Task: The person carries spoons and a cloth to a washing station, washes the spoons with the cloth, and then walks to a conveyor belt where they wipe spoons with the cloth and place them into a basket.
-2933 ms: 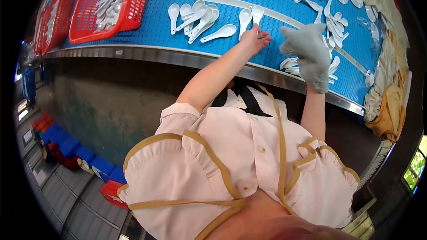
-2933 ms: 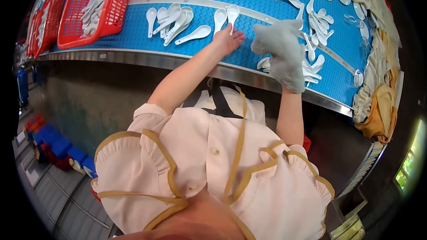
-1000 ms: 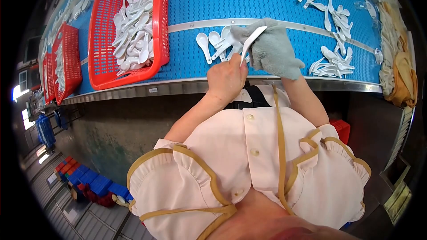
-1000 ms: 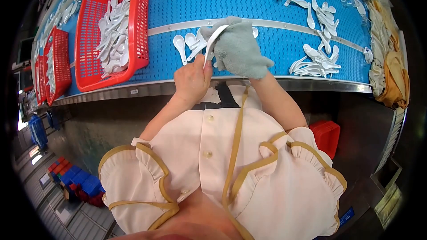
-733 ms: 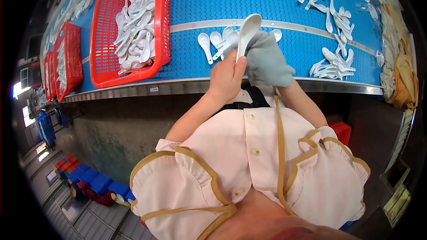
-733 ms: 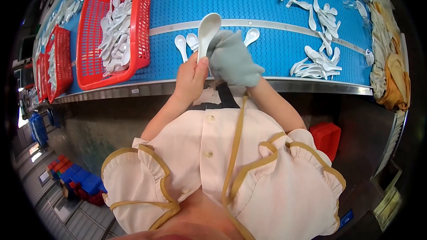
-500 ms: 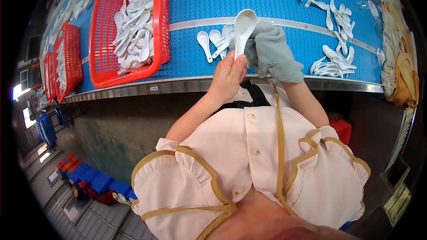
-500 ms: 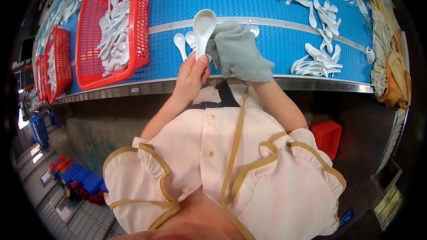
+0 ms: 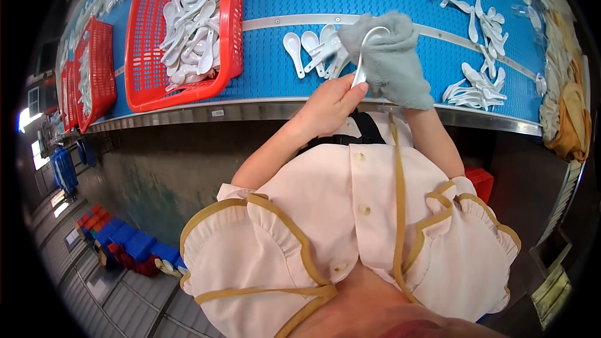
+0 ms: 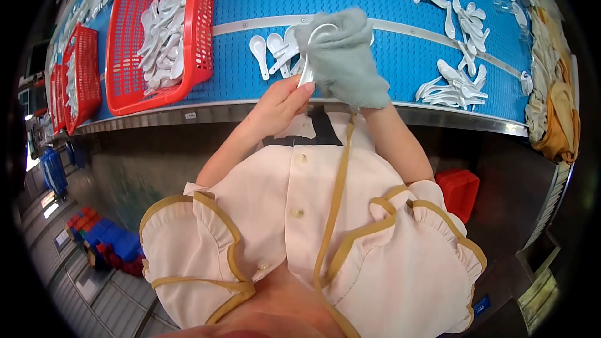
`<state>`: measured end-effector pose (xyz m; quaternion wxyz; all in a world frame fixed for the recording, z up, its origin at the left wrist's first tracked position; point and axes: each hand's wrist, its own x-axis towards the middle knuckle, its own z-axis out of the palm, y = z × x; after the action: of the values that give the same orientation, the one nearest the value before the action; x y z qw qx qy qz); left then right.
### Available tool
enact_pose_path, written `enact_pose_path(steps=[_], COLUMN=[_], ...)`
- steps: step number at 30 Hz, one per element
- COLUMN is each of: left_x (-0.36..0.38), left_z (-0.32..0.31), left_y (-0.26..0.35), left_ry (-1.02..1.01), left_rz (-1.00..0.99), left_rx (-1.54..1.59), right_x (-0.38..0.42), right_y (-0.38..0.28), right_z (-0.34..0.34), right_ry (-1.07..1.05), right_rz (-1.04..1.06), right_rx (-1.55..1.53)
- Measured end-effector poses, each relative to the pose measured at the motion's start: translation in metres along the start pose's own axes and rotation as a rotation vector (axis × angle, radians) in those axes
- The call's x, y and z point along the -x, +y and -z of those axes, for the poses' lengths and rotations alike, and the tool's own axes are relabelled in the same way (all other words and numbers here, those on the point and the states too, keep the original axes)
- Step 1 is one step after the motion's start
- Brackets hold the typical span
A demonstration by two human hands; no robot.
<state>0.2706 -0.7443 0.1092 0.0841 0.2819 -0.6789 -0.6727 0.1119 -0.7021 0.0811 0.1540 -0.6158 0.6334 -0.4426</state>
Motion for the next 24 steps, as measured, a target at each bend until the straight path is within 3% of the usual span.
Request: enact_pose_path(steps=[1, 4, 5, 7, 10, 11, 12, 13, 15, 16, 18, 20, 21, 23, 24], left_x=[0.001, 0.004, 0.008, 0.011, 0.014, 0.014, 0.011, 0.007, -0.006, -0.015, -0.024, -0.028, -0.029, -0.029, -0.031], left_z=[0.004, 0.028, 0.038, 0.070, 0.115, 0.127, 0.126, 0.121, 0.104, 0.098, 0.086, 0.086, 0.086, 0.084, 0.084], left_y=[-0.003, -0.006, -0.008, -0.015, -0.014, -0.020, -0.025, -0.031, -0.039, -0.068, -0.109, -0.124, -0.121, -0.113, -0.117], left_ry=[0.019, 0.047, 0.130, 0.307, 0.532, 0.463, 0.469, 0.487, 0.467, 0.479, 0.658, 0.567, 0.569, 0.579, 0.594], left_rz=[0.016, 0.135, 0.083, -0.025, -0.078, -0.110, -0.111, -0.039, 0.189, 0.163, 0.360, 0.618, 0.620, 0.539, 0.545], left_rx=[-0.036, 0.098, 0.149, 0.361, 0.773, 0.714, 0.714, 0.489, 0.074, -0.265, -0.805, -0.708, -0.709, -0.578, -0.571], right_x=[-0.015, -0.017, -0.014, -0.008, -0.002, -0.004, -0.007, -0.010, -0.020, -0.026, -0.041, -0.046, -0.044, -0.032, -0.035], right_y=[-0.018, -0.010, 0.006, 0.028, 0.046, 0.051, 0.052, 0.053, 0.045, 0.041, 0.031, 0.028, 0.029, 0.036, 0.034], right_z=[0.012, 0.024, 0.023, 0.028, 0.037, 0.038, 0.035, 0.033, 0.013, 0.002, -0.025, -0.049, -0.059, -0.077, -0.078], right_ry=[0.007, 0.001, 0.133, 0.262, 0.362, 0.230, 0.139, 0.089, 0.038, -0.007, -0.087, -0.251, -0.301, -0.289, -0.298], right_rz=[-0.146, -0.269, -0.308, -0.345, -0.522, -0.281, -0.159, -0.022, 0.117, 0.149, 0.115, 0.333, 0.411, -0.087, -0.073], right_rx=[-0.113, -0.097, -0.479, -0.860, -0.853, -0.270, 0.019, 0.303, 0.326, 0.306, 0.223, 0.577, 0.690, 0.367, 0.364])
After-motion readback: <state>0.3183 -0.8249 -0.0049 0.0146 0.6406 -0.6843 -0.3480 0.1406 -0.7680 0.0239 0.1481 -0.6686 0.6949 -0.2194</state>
